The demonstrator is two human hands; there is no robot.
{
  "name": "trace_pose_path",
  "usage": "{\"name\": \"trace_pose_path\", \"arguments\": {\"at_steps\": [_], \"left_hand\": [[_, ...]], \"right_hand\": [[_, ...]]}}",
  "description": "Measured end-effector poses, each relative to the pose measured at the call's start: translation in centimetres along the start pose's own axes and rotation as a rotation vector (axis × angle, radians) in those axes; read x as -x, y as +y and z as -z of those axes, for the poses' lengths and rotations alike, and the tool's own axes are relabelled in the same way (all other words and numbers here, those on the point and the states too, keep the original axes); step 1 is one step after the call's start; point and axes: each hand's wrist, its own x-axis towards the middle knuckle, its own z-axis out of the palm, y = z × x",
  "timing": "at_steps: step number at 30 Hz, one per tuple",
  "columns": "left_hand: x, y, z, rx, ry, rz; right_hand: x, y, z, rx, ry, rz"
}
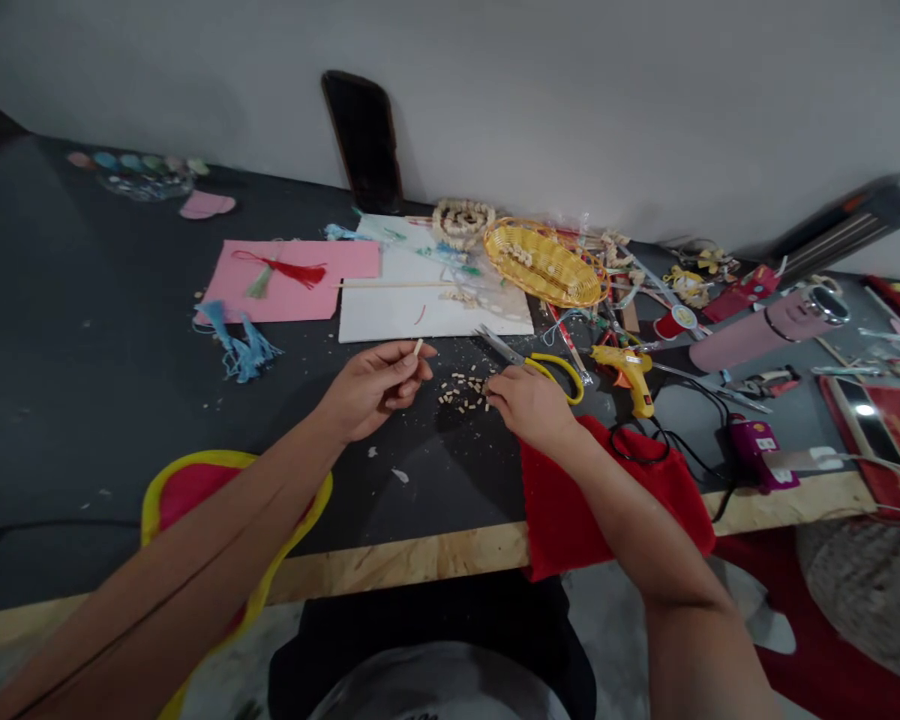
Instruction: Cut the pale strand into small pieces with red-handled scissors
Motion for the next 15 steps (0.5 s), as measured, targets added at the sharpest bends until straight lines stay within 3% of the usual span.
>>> {"name": "trace_pose_path", "arguments": {"at_steps": [5,15], "left_hand": [[0.1,0.1,0.0,-0.019,-0.003,0.018],[0.7,0.1,-0.7,-0.058,-0.025,0.113]], "right_hand": [[0.2,0.3,-0.2,-0.050,0.096,-0.007],[1.1,-0.1,0.0,0.014,0.031,0.096]]}}
